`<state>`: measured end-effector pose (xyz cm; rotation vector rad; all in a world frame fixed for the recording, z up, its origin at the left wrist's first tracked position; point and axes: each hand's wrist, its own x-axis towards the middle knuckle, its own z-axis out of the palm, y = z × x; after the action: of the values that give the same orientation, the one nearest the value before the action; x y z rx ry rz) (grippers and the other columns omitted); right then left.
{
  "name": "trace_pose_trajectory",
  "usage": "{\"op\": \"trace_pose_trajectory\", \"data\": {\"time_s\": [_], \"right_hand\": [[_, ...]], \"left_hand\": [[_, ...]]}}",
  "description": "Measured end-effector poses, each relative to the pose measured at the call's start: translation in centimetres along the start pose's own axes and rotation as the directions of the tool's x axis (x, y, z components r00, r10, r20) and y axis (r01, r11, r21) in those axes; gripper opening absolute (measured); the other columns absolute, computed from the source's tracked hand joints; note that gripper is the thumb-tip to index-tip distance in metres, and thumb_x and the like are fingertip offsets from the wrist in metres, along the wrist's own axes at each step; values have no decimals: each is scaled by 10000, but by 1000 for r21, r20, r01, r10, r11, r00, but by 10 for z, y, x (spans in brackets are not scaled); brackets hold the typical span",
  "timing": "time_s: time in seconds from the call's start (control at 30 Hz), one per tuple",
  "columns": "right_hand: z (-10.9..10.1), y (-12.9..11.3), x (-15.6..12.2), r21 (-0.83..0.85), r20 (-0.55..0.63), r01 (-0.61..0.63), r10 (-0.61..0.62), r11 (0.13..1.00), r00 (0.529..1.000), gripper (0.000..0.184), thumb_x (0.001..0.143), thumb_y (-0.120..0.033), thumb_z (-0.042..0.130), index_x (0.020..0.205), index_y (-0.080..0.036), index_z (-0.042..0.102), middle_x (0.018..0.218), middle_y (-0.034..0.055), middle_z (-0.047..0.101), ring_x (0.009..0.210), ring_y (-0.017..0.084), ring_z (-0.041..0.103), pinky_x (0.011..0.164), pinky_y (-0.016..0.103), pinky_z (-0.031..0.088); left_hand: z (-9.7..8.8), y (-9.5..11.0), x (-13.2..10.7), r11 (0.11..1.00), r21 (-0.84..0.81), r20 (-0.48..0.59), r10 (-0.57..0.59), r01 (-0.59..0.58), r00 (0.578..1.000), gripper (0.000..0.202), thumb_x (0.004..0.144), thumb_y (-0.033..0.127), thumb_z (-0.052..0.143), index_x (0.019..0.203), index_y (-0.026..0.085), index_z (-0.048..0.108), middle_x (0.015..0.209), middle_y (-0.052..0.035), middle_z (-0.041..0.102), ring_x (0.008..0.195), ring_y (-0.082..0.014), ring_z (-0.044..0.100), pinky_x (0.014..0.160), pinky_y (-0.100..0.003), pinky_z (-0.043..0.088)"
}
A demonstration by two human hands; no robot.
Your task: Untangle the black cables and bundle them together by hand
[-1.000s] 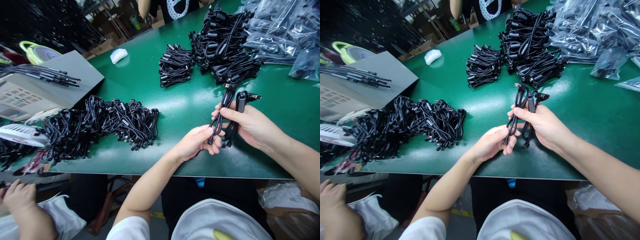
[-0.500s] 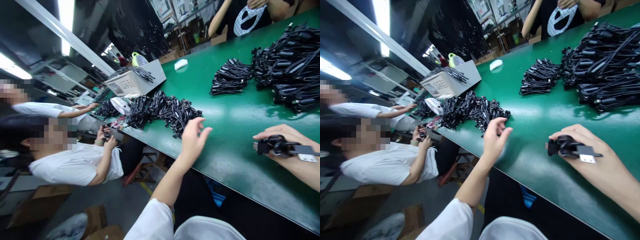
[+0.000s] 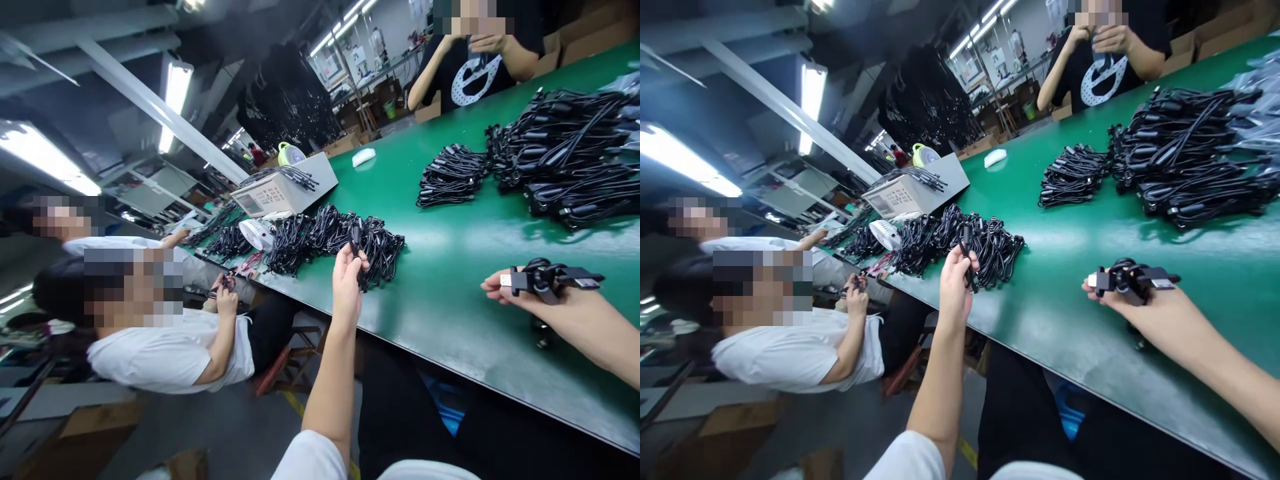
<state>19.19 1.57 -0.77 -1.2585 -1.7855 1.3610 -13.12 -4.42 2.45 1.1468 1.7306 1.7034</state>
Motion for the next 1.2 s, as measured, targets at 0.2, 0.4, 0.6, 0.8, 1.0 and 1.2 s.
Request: {"op": "trace_pose_trajectory", "data": {"time_s": [0.2, 0.4, 0.6, 0.8, 1.0, 1.2], "right_hand": [[14, -8, -10, 447, 180, -27, -60, 894, 982, 422, 892, -468, 691, 1281, -311, 648, 1376, 48, 648, 1216, 299, 636, 1065, 470, 482], [9, -17, -8, 375, 44, -8, -9, 927, 999, 277, 835, -477, 735, 891, -213, 672, 789, 8, 664, 724, 196, 606, 708, 345, 491], [-2, -21, -6, 448, 139, -157, 104, 880, 985, 343, 775, -451, 761, 703, -195, 543, 615, -40, 487, 588, 132, 419, 579, 284, 326], [11, -17, -5, 293, 106, -226, 204, 929, 973, 248, 758, -417, 753, 756, -219, 602, 574, -54, 464, 608, 173, 481, 633, 314, 372], [14, -12, -3, 280, 4, -220, 228, 934, 974, 301, 775, -495, 716, 725, -225, 591, 641, -15, 589, 658, 200, 551, 667, 347, 415], [9, -12, -5, 318, 58, -151, 140, 936, 988, 272, 855, -473, 672, 801, -207, 662, 755, 17, 697, 746, 208, 632, 777, 360, 463]], "left_hand": [[76, 31, -32, 771, -484, 578, -72, 413, 813, 300, 781, 225, 648, 1047, 201, 510, 831, 20, 522, 864, -117, 571, 941, -297, 460], [138, 31, -45, 849, -292, 793, -43, 441, 608, 416, 791, 300, 667, 1141, 245, 448, 1007, -27, 614, 870, -168, 613, 774, -308, 504], [144, 22, -29, 861, -325, 769, 1, 391, 639, 376, 791, 388, 705, 1062, 202, 522, 1027, -35, 615, 914, -152, 585, 861, -293, 470], [138, 9, -28, 833, -248, 772, -139, 495, 620, 294, 818, 353, 749, 875, 178, 520, 838, 22, 553, 672, -67, 482, 680, -214, 407], [133, 15, -26, 886, -196, 824, -83, 419, 561, 407, 854, 429, 718, 1163, 191, 602, 938, -21, 579, 854, -119, 538, 809, -235, 440], [131, 16, -23, 844, -172, 900, -75, 508, 429, 477, 806, 475, 759, 1144, 190, 582, 901, -17, 601, 749, -134, 616, 726, -271, 501]]}}
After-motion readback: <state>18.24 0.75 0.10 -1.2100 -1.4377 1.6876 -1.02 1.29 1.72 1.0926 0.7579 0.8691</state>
